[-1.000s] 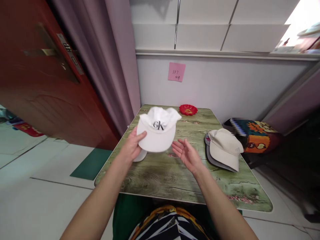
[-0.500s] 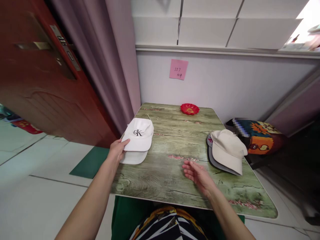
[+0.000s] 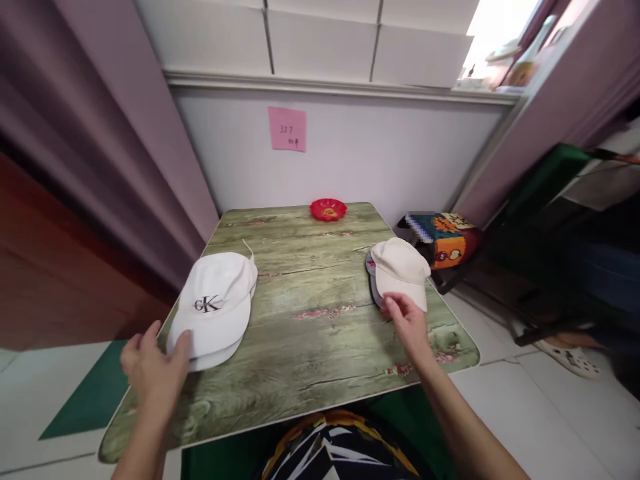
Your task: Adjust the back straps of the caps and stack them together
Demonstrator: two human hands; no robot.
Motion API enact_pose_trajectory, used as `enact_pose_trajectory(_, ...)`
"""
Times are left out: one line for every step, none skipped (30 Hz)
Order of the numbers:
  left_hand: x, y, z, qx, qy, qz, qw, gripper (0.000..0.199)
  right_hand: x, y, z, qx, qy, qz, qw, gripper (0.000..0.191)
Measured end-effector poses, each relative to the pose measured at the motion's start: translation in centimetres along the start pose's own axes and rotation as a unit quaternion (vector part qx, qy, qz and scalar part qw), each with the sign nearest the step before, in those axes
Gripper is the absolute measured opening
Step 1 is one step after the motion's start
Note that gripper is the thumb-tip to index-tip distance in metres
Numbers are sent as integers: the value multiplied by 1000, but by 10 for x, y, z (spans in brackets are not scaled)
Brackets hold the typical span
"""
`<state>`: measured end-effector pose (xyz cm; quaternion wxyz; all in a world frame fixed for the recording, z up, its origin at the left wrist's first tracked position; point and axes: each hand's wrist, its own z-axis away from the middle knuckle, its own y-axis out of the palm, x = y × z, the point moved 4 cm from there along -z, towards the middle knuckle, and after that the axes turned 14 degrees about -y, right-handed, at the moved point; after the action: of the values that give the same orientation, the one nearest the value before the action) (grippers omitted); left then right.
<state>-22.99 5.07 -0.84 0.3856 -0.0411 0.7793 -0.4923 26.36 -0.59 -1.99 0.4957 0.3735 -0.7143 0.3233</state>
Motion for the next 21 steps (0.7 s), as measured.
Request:
enact_pose_trajectory(-9,-3,14,-18,42,19,999,69,5,-13,-8,-26,-61,77,995,45)
enact_pose_trajectory(-17,-3,27,-15,81,10,997,70,8,-24,-15,-43,-115,158,980,44)
enact_pose_trajectory(-24,0,40,5,111,-14,994,70,10,-33,-21,-52,-158,233,958,44)
enact_pose_trajectory(-30,4,49,28,133,-44,990,70,9,-40,-27,-43,-189,296,935,48)
enact_pose_trajectory(-34,9,56,51,148,-75,985,69,6,-44,-31,-25,-207,347,914,54)
enact_pose_trajectory(-36,14,60,67,155,-101,981,69,0,-47,-34,0,-214,387,897,60)
enact_pose_trajectory(-37,18,62,74,157,-118,978,69,-7,-48,-37,29,-215,419,881,66)
enact_pose_trajectory(-37,20,61,76,157,-127,977,69,-14,-49,-38,57,-212,445,868,69)
enact_pose_trajectory(-37,21,59,75,155,-130,977,70,-20,-49,-39,81,-210,466,855,69)
enact_pose_trajectory(-38,22,56,74,152,-132,977,70,-26,-49,-39,102,-211,485,843,67)
enact_pose_trajectory(-38,21,54,77,148,-135,977,70,-30,-49,-38,119,-214,502,829,64)
enact_pose_trajectory(-39,21,52,83,143,-139,976,70,-33,-49,-38,133,-218,519,816,60)
enact_pose_trajectory(-40,20,52,90,135,-144,976,71,-34,-49,-38,148,-223,534,802,58)
enact_pose_trajectory(-42,19,52,93,125,-146,977,72,-34,-49,-38,164,-228,548,788,55)
enact_pose_trajectory(-46,17,54,88,116,-142,979,73,-34,-50,-39,180,-233,560,775,53)
enact_pose_trajectory(-51,15,56,76,111,-130,982,74,-33,-52,-40,195,-236,570,763,50)
enact_pose_trajectory(-57,13,60,59,115,-110,986,73,-32,-55,-42,206,-240,577,753,47)
enact_pose_trajectory(-64,12,64,45,127,-84,987,71,-31,-59,-44,212,-243,583,745,45)
enact_pose_trajectory(-73,11,68,40,146,-52,987,67,-29,-65,-47,210,-246,589,741,45)
enact_pose_trajectory(-81,13,73,52,166,-18,985,63,-26,-71,-51,199,-248,593,740,46)
enact_pose_trajectory(-89,15,78,81,181,16,980,58,-23,-78,-55,179,-248,598,741,47)
